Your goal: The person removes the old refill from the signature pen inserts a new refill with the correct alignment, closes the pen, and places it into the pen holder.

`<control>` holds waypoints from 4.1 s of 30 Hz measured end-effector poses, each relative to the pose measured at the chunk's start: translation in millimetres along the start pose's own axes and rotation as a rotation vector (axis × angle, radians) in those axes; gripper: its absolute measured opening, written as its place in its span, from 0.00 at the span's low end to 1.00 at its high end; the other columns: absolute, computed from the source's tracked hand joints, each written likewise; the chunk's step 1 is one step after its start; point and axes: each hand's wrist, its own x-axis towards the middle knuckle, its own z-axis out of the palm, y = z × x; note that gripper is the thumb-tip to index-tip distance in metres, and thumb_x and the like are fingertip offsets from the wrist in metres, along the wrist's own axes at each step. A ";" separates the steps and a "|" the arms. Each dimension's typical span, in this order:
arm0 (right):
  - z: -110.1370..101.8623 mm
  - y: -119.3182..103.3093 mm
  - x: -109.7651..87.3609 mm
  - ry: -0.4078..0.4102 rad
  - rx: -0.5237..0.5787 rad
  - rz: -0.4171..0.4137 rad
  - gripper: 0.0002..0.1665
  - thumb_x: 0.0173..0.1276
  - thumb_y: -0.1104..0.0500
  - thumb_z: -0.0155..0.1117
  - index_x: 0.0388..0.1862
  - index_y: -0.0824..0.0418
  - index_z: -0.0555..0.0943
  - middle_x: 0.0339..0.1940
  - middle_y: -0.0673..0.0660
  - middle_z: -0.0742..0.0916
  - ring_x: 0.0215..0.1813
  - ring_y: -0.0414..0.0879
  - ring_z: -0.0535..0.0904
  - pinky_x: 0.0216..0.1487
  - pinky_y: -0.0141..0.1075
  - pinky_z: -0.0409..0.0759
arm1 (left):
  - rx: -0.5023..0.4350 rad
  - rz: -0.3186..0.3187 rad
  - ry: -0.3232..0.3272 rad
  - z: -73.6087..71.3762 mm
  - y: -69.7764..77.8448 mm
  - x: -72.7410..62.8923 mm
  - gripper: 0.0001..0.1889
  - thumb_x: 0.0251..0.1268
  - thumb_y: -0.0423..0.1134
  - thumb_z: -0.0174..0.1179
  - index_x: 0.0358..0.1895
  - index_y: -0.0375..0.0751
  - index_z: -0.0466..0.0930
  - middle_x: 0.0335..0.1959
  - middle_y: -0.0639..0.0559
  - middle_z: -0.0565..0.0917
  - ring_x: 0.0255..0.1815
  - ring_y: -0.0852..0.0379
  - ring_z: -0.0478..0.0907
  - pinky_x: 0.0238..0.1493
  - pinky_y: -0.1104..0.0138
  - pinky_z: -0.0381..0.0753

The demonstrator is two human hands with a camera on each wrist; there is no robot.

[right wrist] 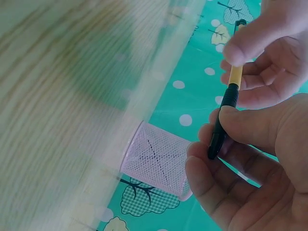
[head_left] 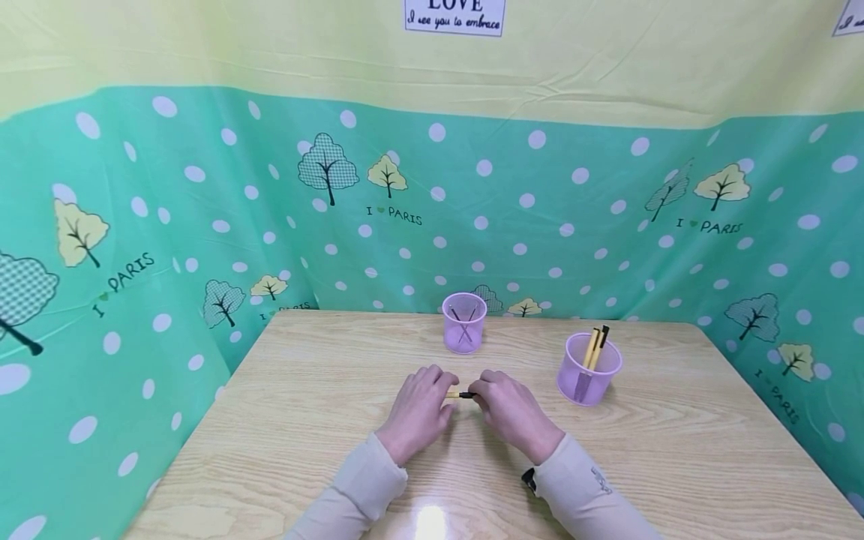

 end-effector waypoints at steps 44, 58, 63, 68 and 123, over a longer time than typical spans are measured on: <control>-0.8 -1.1 0.6 0.030 0.011 -0.006 0.06 0.55 0.67 0.70 0.31 0.57 0.85 0.24 0.45 0.75 0.28 0.39 0.73 0.28 0.33 0.77 | 0.054 0.027 -0.004 -5.5 0.2 1.0 0.04 0.58 0.33 0.64 0.36 0.45 0.82 0.31 0.56 0.78 0.32 0.56 0.74 0.32 0.67 0.72; -2.7 -0.4 0.9 0.020 0.005 0.000 0.06 0.56 0.66 0.70 0.32 0.56 0.86 0.24 0.44 0.75 0.28 0.38 0.72 0.28 0.32 0.76 | 0.053 0.016 0.006 -9.0 -2.7 1.9 0.06 0.55 0.32 0.65 0.35 0.45 0.82 0.31 0.55 0.77 0.32 0.55 0.74 0.33 0.66 0.71; -3.1 -0.8 0.7 0.023 0.010 0.015 0.06 0.56 0.66 0.70 0.31 0.56 0.85 0.24 0.43 0.75 0.28 0.38 0.73 0.28 0.32 0.76 | 0.055 0.018 0.008 -9.8 -3.0 1.9 0.06 0.55 0.32 0.66 0.35 0.45 0.82 0.31 0.56 0.77 0.32 0.55 0.74 0.32 0.66 0.71; -3.9 -1.2 0.6 0.030 0.013 0.017 0.06 0.56 0.66 0.70 0.30 0.56 0.85 0.24 0.44 0.75 0.28 0.39 0.73 0.28 0.32 0.76 | 0.051 0.014 0.009 -10.6 -3.1 2.0 0.06 0.54 0.31 0.66 0.34 0.45 0.82 0.30 0.56 0.77 0.32 0.55 0.74 0.32 0.66 0.71; -4.8 0.2 0.1 0.051 0.021 0.022 0.07 0.55 0.67 0.70 0.30 0.56 0.85 0.24 0.45 0.75 0.28 0.40 0.74 0.28 0.35 0.77 | 0.007 -0.055 -0.019 -26.1 -16.5 4.7 0.09 0.50 0.29 0.67 0.33 0.46 0.81 0.30 0.55 0.77 0.33 0.54 0.74 0.35 0.65 0.71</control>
